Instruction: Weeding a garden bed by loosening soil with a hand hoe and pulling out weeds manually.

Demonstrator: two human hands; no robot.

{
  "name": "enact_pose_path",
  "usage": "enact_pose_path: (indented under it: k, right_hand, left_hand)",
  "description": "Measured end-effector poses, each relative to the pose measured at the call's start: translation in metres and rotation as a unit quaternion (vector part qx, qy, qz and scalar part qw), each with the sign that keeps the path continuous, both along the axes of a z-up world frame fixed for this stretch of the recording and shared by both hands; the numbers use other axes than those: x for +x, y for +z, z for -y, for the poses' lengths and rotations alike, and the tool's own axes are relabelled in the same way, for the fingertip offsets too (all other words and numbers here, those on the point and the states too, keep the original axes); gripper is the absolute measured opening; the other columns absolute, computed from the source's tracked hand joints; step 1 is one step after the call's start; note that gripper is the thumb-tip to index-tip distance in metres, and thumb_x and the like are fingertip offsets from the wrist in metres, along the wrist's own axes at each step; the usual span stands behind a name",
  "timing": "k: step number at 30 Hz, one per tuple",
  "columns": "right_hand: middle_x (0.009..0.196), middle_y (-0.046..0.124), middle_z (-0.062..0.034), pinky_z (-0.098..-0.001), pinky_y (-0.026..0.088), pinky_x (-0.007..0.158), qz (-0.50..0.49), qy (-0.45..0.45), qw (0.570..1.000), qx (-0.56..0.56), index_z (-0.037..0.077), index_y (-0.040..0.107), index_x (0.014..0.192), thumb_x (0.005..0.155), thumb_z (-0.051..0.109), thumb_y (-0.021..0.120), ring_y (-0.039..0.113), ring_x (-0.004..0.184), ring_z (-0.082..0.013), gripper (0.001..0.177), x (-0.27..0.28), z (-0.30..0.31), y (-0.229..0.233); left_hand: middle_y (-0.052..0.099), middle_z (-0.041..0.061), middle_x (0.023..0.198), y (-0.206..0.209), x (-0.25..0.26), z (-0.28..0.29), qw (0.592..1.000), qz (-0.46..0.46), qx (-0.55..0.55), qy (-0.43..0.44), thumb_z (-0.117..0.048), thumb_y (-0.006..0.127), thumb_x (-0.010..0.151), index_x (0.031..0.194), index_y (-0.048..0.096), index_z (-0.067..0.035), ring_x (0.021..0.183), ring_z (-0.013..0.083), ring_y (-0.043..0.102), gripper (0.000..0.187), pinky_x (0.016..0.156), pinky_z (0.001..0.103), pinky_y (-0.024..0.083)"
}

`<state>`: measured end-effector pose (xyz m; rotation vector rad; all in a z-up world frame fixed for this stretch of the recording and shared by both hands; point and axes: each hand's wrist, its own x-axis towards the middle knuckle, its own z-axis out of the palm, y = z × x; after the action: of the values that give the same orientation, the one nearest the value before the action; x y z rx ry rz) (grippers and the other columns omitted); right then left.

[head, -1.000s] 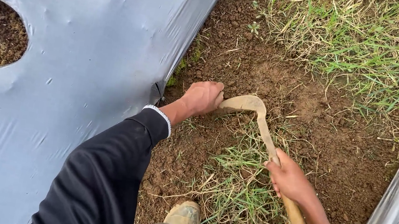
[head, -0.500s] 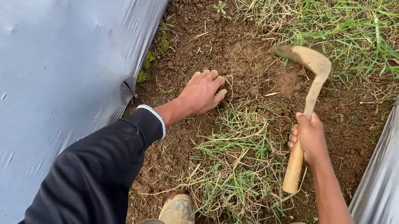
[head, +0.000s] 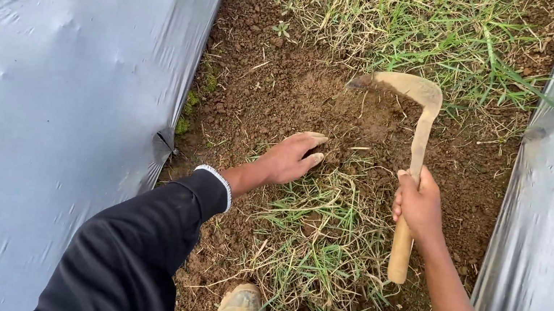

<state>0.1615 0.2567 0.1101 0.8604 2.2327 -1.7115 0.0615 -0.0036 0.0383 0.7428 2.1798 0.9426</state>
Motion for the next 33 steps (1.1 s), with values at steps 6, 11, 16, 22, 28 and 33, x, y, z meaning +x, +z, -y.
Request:
enact_pose_path:
  k: [6, 11, 16, 22, 28, 33]
  right_hand:
    - [0.060, 0.049, -0.0036, -0.0297, 0.048, 0.035, 0.146, 0.068, 0.986, -0.053, -0.009, 0.029, 0.153, 0.105, 0.016, 0.044, 0.048, 0.042, -0.0131, 0.055, -0.006, 0.008, -0.040]
    - [0.058, 0.050, -0.0078, -0.0288, 0.049, 0.034, 0.216, 0.158, 0.963, -0.022, -0.006, 0.031, 0.153, 0.102, 0.014, 0.044, 0.050, 0.042, -0.0151, 0.056, 0.033, 0.006, 0.002]
    - [0.060, 0.054, -0.0093, -0.0246, 0.046, 0.035, 0.189, 0.257, 0.936, 0.149, -0.005, 0.046, 0.146, 0.101, 0.008, 0.049, 0.053, 0.042, -0.0152, 0.047, 0.009, -0.018, 0.054]
    - [0.061, 0.058, -0.0057, -0.0247, 0.043, 0.036, 0.174, 0.317, 0.849, 0.385, 0.012, 0.055, 0.103, 0.109, 0.018, 0.051, 0.051, 0.044, -0.0153, 0.009, -0.009, -0.070, 0.115]
    - [0.071, 0.063, -0.0228, -0.0482, 0.040, 0.059, 0.133, 0.152, 0.887, 0.414, 0.004, 0.048, 0.097, 0.109, 0.031, 0.053, 0.057, 0.060, -0.0416, 0.030, -0.008, -0.128, 0.151]
    - [0.078, 0.057, -0.0181, -0.0433, 0.048, 0.051, 0.083, -0.020, 0.972, 0.221, 0.001, 0.046, 0.097, 0.112, 0.019, 0.053, 0.052, 0.057, -0.0286, 0.025, -0.011, -0.142, 0.131]
  left_hand:
    - [0.054, 0.012, 0.145, 0.003, -0.019, -0.003, 0.996, -0.057, -0.005, 0.063, -0.048, 0.051, 0.105, 0.144, 0.055, -0.013, 0.143, 0.0335, 0.046, 0.052, 0.121, 0.051, 0.035]
    - [0.047, 0.012, 0.149, 0.001, -0.027, -0.010, 0.990, -0.061, 0.011, 0.129, -0.052, 0.056, 0.101, 0.148, 0.048, -0.015, 0.145, 0.0334, 0.041, 0.060, 0.122, 0.054, 0.030]
    - [0.038, 0.022, 0.160, 0.015, -0.009, -0.025, 0.995, 0.002, -0.014, 0.097, -0.049, 0.051, 0.104, 0.160, 0.035, -0.011, 0.153, 0.0381, 0.031, 0.069, 0.127, 0.055, 0.019]
    - [0.010, 0.014, 0.172, 0.025, 0.004, -0.034, 0.993, 0.037, -0.114, 0.018, -0.054, 0.038, 0.101, 0.162, 0.021, -0.026, 0.157, 0.0387, 0.015, 0.069, 0.124, 0.063, 0.011]
    - [0.017, 0.012, 0.171, 0.051, -0.010, -0.041, 0.986, 0.040, -0.159, 0.000, -0.050, 0.048, 0.101, 0.160, 0.026, -0.019, 0.157, 0.0320, 0.018, 0.070, 0.128, 0.055, 0.013]
    - [0.014, 0.009, 0.171, 0.057, -0.020, -0.053, 0.982, -0.004, -0.188, -0.017, -0.049, 0.051, 0.101, 0.160, 0.025, -0.018, 0.157, 0.0295, 0.012, 0.072, 0.129, 0.051, 0.011]
